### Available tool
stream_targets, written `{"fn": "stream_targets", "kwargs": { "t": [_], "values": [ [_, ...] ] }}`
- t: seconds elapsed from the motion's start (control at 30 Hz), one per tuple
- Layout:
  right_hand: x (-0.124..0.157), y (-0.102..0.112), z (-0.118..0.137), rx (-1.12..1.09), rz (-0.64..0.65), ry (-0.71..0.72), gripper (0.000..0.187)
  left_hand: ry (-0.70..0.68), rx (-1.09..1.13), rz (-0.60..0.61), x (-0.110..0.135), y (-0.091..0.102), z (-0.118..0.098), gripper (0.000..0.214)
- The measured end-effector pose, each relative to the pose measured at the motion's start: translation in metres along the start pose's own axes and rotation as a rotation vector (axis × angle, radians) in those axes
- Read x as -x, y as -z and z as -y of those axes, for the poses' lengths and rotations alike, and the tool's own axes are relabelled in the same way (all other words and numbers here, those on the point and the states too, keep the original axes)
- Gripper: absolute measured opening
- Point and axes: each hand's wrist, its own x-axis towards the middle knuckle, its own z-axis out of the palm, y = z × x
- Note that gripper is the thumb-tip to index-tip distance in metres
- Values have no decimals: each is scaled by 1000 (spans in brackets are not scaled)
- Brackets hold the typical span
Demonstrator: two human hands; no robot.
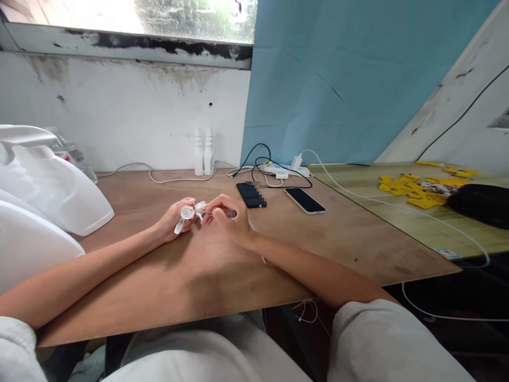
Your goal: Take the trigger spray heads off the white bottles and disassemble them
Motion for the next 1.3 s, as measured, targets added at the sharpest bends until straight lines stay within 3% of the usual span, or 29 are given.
{"fn": "stream_targets", "kwargs": {
  "t": [0.27, 0.53, 0.67, 0.77, 0.9, 1.0, 1.1, 1.3],
  "values": [
    [-7, 2, 5, -39, 28, -53, 14, -73, -95, 46, -3, 3, 2, 28],
    [0, 11, -2, 543, 266, 448, 15, -132, -126, -12, -4, 3, 6, 32],
    [-1, 9, -7, 663, 327, 504, 12, -152, -124, -43, -5, 3, 8, 32],
    [-4, 5, -5, 555, 251, 417, 14, -139, -110, -43, -4, 2, 7, 31],
    [-6, 2, 0, 215, 92, 159, 21, -96, -111, 5, -1, 1, 2, 30],
    [-5, 1, 1, 51, 14, 83, 20, -45, -88, 41, 0, 0, -1, 29],
    [-7, 1, 5, -17, 20, 36, 18, -30, -85, 52, 0, 1, 0, 29],
    [-20, 8, 7, -241, 80, -207, 11, -122, -204, 31, -3, 3, 4, 27]
  ]
}}
